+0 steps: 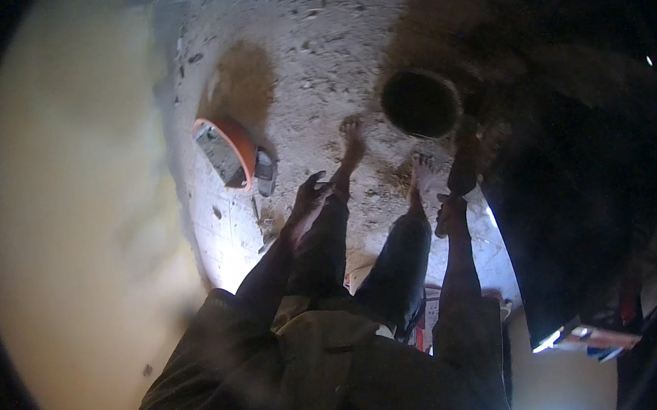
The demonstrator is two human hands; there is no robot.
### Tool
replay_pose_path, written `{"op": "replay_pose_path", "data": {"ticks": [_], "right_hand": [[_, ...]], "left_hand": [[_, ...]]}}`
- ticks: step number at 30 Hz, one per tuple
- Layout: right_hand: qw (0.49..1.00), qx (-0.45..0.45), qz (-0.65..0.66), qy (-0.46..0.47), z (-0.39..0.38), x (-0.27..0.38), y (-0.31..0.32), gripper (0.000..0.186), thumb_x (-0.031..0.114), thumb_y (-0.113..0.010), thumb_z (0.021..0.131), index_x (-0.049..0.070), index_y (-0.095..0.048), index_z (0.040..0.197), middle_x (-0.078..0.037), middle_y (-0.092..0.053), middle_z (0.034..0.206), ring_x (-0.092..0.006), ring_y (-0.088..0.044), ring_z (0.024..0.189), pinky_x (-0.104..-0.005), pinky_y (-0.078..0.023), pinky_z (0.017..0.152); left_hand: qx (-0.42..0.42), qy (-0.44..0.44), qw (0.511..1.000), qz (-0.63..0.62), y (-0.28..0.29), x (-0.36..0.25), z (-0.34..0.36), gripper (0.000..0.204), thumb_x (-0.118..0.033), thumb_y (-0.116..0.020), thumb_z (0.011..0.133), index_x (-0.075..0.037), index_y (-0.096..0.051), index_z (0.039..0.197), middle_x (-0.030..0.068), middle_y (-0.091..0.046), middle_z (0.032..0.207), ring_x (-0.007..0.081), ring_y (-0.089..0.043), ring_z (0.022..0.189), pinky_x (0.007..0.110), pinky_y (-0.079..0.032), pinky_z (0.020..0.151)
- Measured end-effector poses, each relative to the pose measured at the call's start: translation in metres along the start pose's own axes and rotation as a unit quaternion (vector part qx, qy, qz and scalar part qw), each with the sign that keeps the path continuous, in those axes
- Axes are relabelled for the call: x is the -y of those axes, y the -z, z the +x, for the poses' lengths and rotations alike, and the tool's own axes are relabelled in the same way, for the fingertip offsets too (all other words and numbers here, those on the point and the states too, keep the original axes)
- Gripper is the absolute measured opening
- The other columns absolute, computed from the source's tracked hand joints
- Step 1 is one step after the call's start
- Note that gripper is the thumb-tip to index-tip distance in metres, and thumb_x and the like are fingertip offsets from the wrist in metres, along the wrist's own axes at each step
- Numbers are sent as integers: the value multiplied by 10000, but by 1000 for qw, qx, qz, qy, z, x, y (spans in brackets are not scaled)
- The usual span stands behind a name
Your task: The person uses a level to check the vertical alignment of a concrete wall section and then uses a trowel to scrape plaster from a bucket.
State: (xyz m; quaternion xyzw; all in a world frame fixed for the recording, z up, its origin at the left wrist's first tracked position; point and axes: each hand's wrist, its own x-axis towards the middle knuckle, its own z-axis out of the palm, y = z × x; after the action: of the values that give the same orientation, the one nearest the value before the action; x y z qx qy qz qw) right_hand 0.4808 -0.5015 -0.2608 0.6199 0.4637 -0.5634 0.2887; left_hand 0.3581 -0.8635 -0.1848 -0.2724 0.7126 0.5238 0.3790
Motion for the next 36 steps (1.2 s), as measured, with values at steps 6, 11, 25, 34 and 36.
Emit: {"op": "replay_pose_path", "data": {"ticks": [6,11,25,34,36], "right_hand": [[988,64,-116,78,3,33,-55,246,184,-688,789,50,-576,962,-65,-494,588,-200,-505,444,-378,-435,427],[912,63,-374,158,-55,46,-72,315,228,-676,811,29,-588,1039,-114,-562,664,-223,-571,547,-404,-489,528],[712,2,-672,202,-156,55,-187,277,229,-632,850,11,-599,1018,-114,-575,751,-221,-593,690,-411,-493,650],[661,112,-699,248,-168,76,-302,255,187,-662,813,6,-574,970,-88,-560,709,-201,-587,630,-365,-495,599],[638,-4,-743,204,-194,89,-402,313,180,-688,779,0,-543,989,-104,-558,720,-205,-557,566,-339,-464,532]], "left_hand": [[-117,63,988,-78,114,34,-47,607,-272,-665,856,-39,-425,1362,98,-649,1039,182,-630,872,328,-516,732],[-215,122,888,-388,166,152,-103,625,-380,-643,863,-38,-412,1332,173,-574,1196,300,-627,933,429,-543,764],[-280,23,545,-790,263,246,181,899,-546,-603,853,-140,-113,1489,326,-230,1430,476,-349,1294,575,-449,964],[-332,19,254,-908,323,230,321,553,-379,-538,923,55,-420,1245,252,-469,1269,420,-459,1199,552,-421,1009],[-358,42,173,-917,329,245,317,337,-213,-530,918,46,-465,1124,215,-528,1124,403,-540,1081,524,-471,965]]}}
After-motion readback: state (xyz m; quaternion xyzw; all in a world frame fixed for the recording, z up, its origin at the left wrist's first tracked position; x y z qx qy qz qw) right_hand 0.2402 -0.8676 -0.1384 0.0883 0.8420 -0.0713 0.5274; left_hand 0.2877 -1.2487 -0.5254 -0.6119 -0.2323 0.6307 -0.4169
